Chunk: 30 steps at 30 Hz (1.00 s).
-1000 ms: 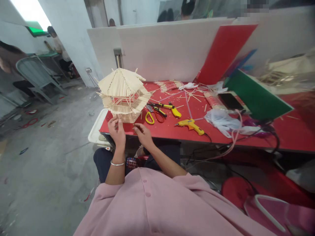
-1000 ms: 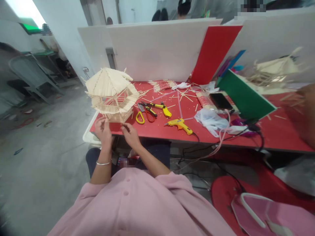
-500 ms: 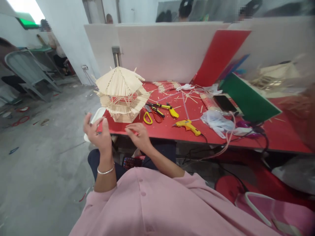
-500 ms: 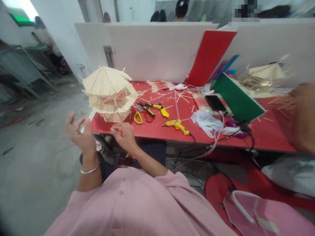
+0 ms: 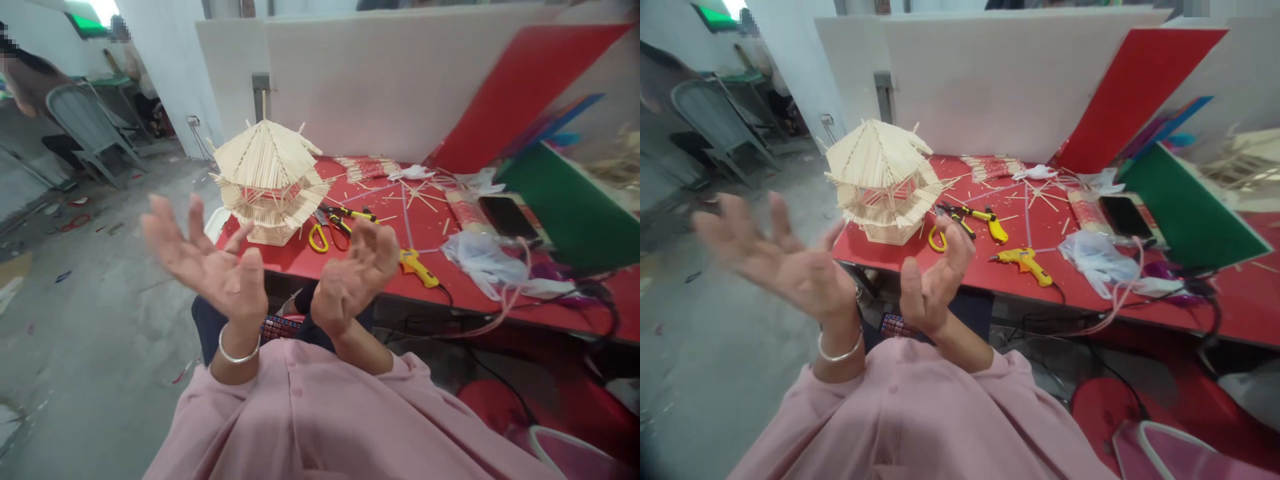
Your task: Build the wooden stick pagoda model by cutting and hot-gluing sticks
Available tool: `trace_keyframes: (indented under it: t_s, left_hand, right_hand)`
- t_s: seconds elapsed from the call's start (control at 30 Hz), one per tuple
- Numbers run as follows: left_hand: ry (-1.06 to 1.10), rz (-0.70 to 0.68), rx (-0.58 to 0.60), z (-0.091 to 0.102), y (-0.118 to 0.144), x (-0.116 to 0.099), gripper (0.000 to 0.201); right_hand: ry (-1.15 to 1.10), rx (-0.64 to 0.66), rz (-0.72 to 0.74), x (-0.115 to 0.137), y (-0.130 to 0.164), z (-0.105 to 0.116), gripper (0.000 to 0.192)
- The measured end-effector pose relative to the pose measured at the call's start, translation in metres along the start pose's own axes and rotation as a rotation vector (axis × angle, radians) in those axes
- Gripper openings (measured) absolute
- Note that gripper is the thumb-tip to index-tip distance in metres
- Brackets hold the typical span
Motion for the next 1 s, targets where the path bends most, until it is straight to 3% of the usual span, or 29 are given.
trace_keyframes:
  t_s: [0.07, 0.23, 0.53, 0.77, 1.0]
  left_hand:
    - [0.013, -0.106, -0.051, -0.006, 0.001, 0.018, 0.080]
    - [-0.034, -0.080, -0.097, -0.011, -0.007, 0.054, 0.079]
    - [-0.138, -0.033, -0.051, -0.028, -0.021, 0.066, 0.072]
    - [-0.163, 0.025, -0.028, -0.031, -0.019, 0.079, 0.055]
    - [-0.123, 0.009, -0.048, -0.029, -0.017, 0.083, 0.044]
  right_hand:
    - [-0.034, 0.098, -0.083, -0.014, 0.006, -0.010, 0.066]
    - [-0.089, 0.139, -0.191, -0.044, 0.004, -0.016, 0.070]
    - [-0.060, 0.208, -0.236, -0.073, -0.027, -0.042, 0.070]
    - [0.083, 0.273, -0.364, -0.115, -0.026, -0.056, 0.079]
    - [0.050, 0.281, -0.395, -0.104, -0.022, -0.055, 0.070]
Point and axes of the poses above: each hand's wrist, its own y-axis away from the middle knuckle, its own z-axis out of the back of the hand, x = y × z, the point moved 5 cm from there along -y, towards the middle knuckle, and after that the axes turned 1 degree about x, right-handed, at the moved point
